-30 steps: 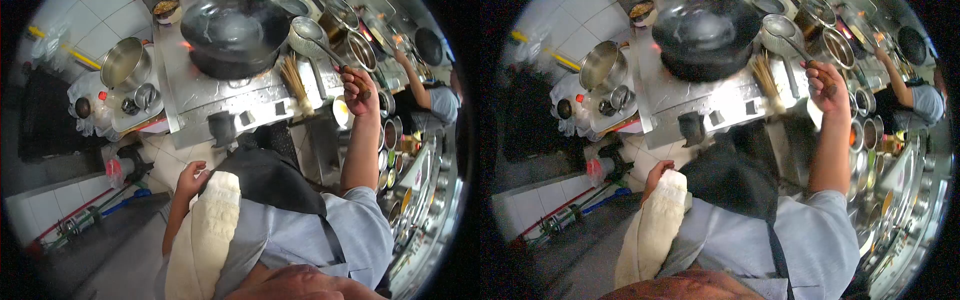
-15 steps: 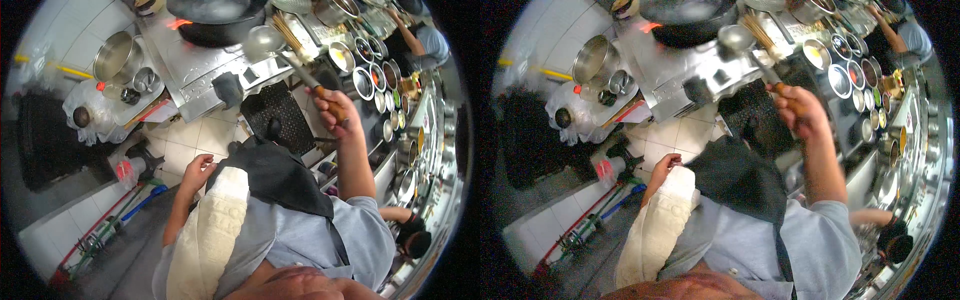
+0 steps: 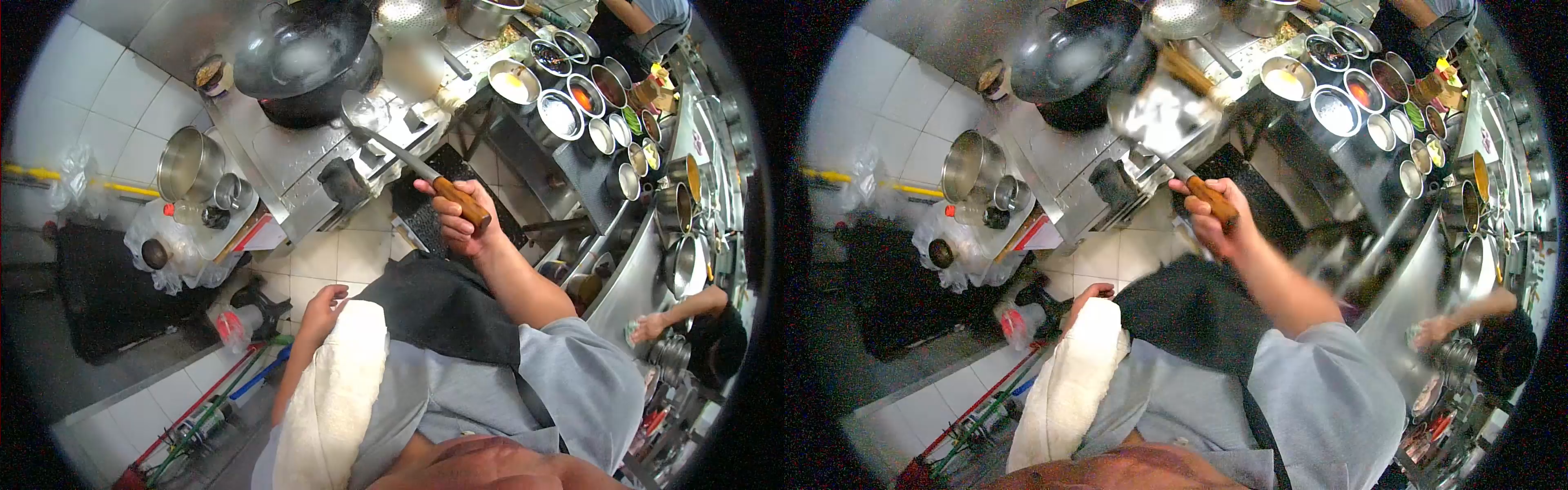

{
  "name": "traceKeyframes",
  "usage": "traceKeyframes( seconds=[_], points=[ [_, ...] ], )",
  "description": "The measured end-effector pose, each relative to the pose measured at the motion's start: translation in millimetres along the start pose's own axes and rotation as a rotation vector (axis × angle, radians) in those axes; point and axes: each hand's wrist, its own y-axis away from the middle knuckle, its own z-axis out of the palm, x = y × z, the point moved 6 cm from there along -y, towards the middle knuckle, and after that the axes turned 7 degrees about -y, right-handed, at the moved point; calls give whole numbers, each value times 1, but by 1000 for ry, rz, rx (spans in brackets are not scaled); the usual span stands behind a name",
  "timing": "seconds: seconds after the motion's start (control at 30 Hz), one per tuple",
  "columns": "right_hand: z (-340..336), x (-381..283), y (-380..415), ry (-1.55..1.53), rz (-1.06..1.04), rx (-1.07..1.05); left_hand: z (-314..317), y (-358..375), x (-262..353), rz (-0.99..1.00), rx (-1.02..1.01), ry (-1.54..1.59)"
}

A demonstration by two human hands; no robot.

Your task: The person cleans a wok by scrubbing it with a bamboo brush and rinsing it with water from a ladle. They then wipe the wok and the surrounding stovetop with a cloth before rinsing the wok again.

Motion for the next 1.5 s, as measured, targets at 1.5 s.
traceKeyframes(
  seconds=[1.5],
  points=[
    [-111, 97, -176, 2434, 140, -86, 1, 10, -126, -44, 172, 375]
  ],
)
